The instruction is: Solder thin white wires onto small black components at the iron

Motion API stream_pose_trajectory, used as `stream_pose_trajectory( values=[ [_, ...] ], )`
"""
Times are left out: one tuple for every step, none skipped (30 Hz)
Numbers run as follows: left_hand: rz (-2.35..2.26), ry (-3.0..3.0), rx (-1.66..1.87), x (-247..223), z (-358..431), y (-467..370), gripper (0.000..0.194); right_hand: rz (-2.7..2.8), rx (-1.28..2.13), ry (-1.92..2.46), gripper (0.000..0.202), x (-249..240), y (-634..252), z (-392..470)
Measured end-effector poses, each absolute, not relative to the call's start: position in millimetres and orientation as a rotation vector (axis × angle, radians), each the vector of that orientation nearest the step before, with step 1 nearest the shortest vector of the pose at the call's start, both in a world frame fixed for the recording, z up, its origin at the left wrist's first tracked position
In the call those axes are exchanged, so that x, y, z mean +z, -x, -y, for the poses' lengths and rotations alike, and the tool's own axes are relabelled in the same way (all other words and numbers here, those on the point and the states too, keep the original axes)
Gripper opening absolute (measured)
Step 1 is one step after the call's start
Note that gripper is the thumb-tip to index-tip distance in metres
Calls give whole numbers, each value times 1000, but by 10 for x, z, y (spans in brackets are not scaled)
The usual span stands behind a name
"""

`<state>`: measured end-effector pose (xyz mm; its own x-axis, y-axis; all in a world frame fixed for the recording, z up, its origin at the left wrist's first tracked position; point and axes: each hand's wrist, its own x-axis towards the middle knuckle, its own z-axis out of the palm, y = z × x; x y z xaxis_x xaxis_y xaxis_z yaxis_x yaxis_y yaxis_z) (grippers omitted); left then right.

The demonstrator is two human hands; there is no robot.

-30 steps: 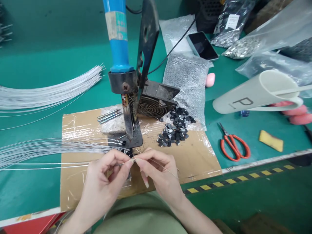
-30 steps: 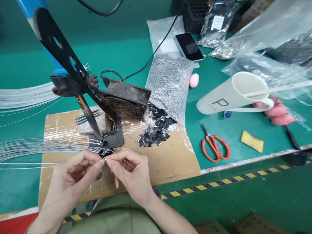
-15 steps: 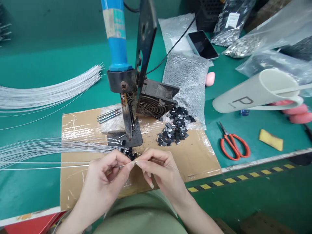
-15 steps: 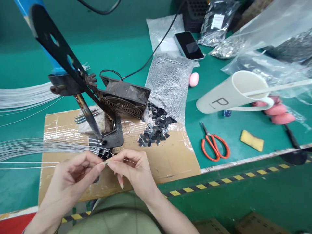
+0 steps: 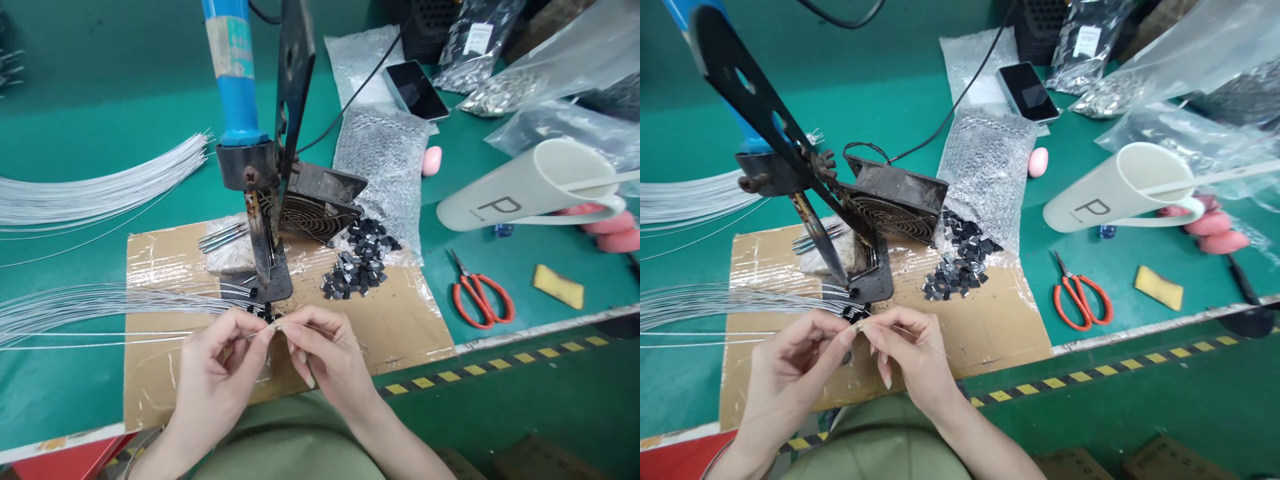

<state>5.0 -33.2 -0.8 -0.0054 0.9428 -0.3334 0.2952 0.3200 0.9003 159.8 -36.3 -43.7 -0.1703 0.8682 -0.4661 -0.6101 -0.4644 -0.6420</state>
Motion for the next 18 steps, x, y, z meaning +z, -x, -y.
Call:
stream_pose_trajectory(
  values=[
    [-1534, -1185, 781, -21, 339, -54, 18, 362, 1810, 1004, 19, -437, -1585, 363],
    [-1540, -1187, 792, -34, 347, -59, 18, 348, 1802, 1002, 19, -438, -1572, 365],
    [-1545, -1186, 799, -45, 353, -62, 18, 335, 1796, 1001, 19, -440, -1559, 367],
    [-1547, -1184, 804, -55, 358, -66, 18, 325, 1789, 1000, 19, -442, -1546, 370],
    [-1547, -1182, 808, -62, 361, -69, 18, 318, 1782, 1002, 19, -445, -1534, 373],
    [-1545, -1180, 810, -67, 363, -72, 18, 316, 1776, 1005, 19, -449, -1524, 377],
    [-1544, -1178, 813, -68, 363, -76, 18, 318, 1771, 1009, 20, -452, -1517, 381],
    [-1543, -1174, 816, -67, 362, -79, 18, 326, 1767, 1011, 20, -455, -1512, 384],
    [-1545, -1167, 822, -63, 359, -82, 18, 339, 1763, 1011, 20, -458, -1511, 387],
    [-1547, -1158, 830, -58, 355, -85, 18, 355, 1758, 1007, 21, -459, -1512, 390],
    [-1550, -1148, 838, -52, 351, -87, 18, 372, 1756, 1002, 22, -461, -1517, 393],
    [-1554, -1141, 845, -45, 347, -89, 18, 391, 1755, 997, 23, -461, -1523, 397],
    [-1561, -1137, 849, -40, 343, -90, 18, 410, 1752, 996, 24, -463, -1530, 400],
    [-1570, -1135, 852, -36, 340, -91, 18, 427, 1749, 998, 25, -465, -1537, 403],
    [-1579, -1135, 854, -33, 338, -91, 18, 442, 1745, 1004, 24, -467, -1544, 407],
    [-1586, -1133, 860, -32, 337, -92, 18, 454, 1739, 1013, 23, -471, -1550, 410],
    [-1592, -1131, 867, -31, 337, -94, 17, 464, 1733, 1021, 21, -475, -1554, 413],
    [-1596, -1127, 875, -32, 338, -96, 16, 471, 1726, 1027, 19, -479, -1556, 415]
  ],
)
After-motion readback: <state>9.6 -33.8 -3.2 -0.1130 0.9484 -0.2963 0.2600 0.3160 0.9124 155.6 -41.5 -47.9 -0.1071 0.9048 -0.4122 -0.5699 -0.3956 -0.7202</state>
